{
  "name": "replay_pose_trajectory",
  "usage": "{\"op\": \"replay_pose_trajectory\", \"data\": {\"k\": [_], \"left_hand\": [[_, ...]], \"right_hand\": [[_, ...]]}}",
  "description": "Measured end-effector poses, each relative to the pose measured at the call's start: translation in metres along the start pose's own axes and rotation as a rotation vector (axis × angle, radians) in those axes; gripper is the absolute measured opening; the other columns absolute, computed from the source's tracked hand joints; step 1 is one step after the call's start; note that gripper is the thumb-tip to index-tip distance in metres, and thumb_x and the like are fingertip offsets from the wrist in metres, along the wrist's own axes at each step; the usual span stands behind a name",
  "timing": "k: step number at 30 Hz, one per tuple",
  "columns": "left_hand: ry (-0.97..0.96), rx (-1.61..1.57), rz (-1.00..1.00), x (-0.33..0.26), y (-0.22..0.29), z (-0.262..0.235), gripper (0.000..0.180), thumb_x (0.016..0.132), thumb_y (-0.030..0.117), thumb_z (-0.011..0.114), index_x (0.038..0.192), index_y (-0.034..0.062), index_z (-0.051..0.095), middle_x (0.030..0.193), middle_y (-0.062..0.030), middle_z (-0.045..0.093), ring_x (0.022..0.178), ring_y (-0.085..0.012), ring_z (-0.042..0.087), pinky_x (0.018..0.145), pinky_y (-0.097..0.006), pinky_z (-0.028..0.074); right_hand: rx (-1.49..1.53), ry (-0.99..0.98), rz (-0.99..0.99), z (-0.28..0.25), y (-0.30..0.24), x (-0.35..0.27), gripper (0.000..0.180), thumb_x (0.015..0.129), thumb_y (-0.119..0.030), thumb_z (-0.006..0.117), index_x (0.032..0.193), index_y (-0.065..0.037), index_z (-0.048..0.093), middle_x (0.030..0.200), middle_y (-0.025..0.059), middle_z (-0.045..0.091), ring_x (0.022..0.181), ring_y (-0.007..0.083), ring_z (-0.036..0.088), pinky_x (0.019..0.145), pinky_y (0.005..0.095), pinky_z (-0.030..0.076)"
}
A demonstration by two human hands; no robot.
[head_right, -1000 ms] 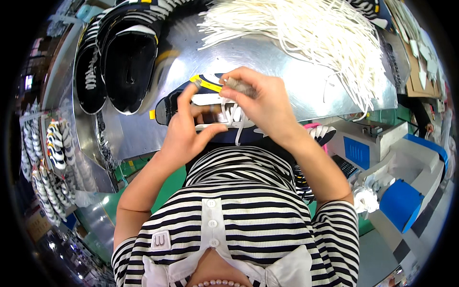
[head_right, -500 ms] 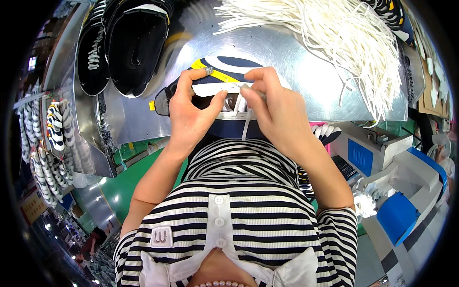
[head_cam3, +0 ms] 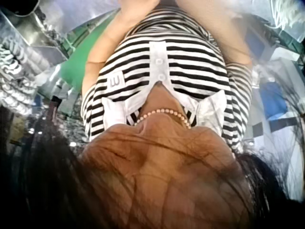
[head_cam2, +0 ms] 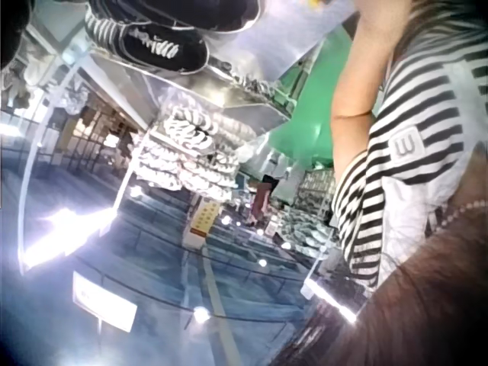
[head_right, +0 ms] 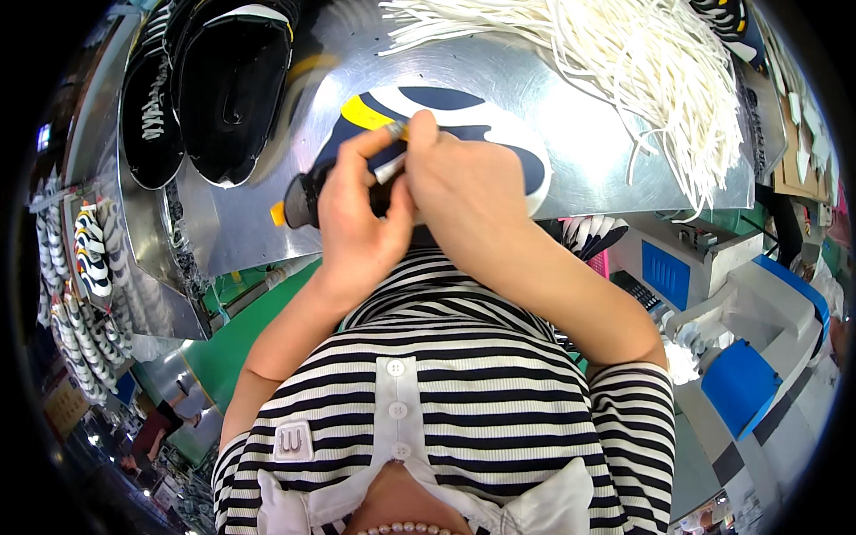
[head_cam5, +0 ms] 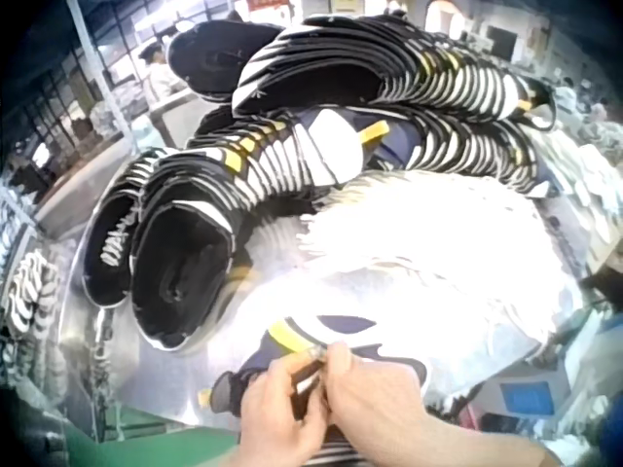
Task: The person laces a blue and white sneaker by hand, threading white laces through the eyelets and pulling them tight. They repeat this process on multiple shoes, picking up each shoe from a pile, lacing it, and placing it back down.
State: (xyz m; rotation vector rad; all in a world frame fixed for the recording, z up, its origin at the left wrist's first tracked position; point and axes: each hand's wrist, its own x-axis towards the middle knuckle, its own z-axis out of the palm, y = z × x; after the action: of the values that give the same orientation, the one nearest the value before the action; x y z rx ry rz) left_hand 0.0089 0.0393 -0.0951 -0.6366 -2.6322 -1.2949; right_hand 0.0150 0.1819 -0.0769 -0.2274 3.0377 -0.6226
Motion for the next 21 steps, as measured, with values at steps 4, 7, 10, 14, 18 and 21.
{"op": "replay_pose_trajectory", "data": {"k": [4,7,10,14,18,21], "left_hand": [[-0.009,-0.392,-0.345,0.006,-0.015,0.001,0.043,0.081,-0.005,0.061,0.122,-0.0029,0.048,0.081,-0.0106,0.065,0.065,-0.0124,0.057,0.061,-0.027,0.046],[0.006,-0.518,-0.434,0.009,-0.014,-0.002,0.047,0.082,-0.003,0.067,0.124,-0.0029,0.046,0.093,-0.0137,0.070,0.074,-0.0094,0.062,0.065,-0.023,0.049],[0.047,-0.610,-0.517,0.022,-0.015,-0.001,0.048,0.081,-0.001,0.072,0.122,-0.0019,0.048,0.092,-0.0136,0.070,0.081,-0.0115,0.066,0.069,-0.024,0.051],[-0.042,-0.689,-0.495,0.029,-0.011,-0.004,0.042,0.083,-0.003,0.066,0.120,-0.0017,0.047,0.091,-0.0108,0.067,0.079,-0.0086,0.063,0.067,-0.023,0.049],[-0.157,-0.519,-0.379,0.024,-0.004,-0.024,0.044,0.090,0.006,0.064,0.127,-0.0037,0.042,0.099,-0.0144,0.066,0.090,-0.0191,0.064,0.081,-0.031,0.050],[-0.241,0.071,0.015,0.012,0.017,-0.045,0.055,0.085,0.020,0.075,0.127,-0.0032,0.048,0.114,-0.0214,0.062,0.106,-0.0375,0.061,0.091,-0.042,0.047]], "right_hand": [[0.023,0.081,-0.041,-0.003,0.008,0.002,0.018,0.094,-0.019,0.061,0.104,-0.007,0.052,0.077,0.0115,0.069,0.063,0.0299,0.067,0.053,0.0381,0.048],[0.199,0.113,0.005,-0.030,0.025,-0.026,0.019,0.094,-0.016,0.062,0.110,-0.008,0.057,0.078,0.0130,0.068,0.064,0.0294,0.066,0.055,0.0355,0.048],[0.351,0.120,0.191,-0.038,0.040,-0.043,0.021,0.093,-0.014,0.063,0.113,-0.008,0.059,0.074,0.0123,0.064,0.061,0.0266,0.062,0.056,0.0326,0.046],[0.390,0.226,0.257,-0.006,0.055,-0.032,0.020,0.093,-0.016,0.065,0.109,-0.006,0.059,0.068,0.0085,0.057,0.056,0.0206,0.054,0.055,0.0304,0.042],[0.454,0.364,0.238,0.009,0.066,-0.029,0.018,0.095,-0.015,0.063,0.109,-0.006,0.059,0.068,0.0034,0.056,0.059,0.0129,0.054,0.055,0.0279,0.041],[0.859,0.307,0.421,0.003,0.074,-0.036,0.015,0.096,-0.014,0.062,0.108,-0.005,0.060,0.068,-0.0017,0.055,0.060,0.0069,0.051,0.054,0.0236,0.039]]}}
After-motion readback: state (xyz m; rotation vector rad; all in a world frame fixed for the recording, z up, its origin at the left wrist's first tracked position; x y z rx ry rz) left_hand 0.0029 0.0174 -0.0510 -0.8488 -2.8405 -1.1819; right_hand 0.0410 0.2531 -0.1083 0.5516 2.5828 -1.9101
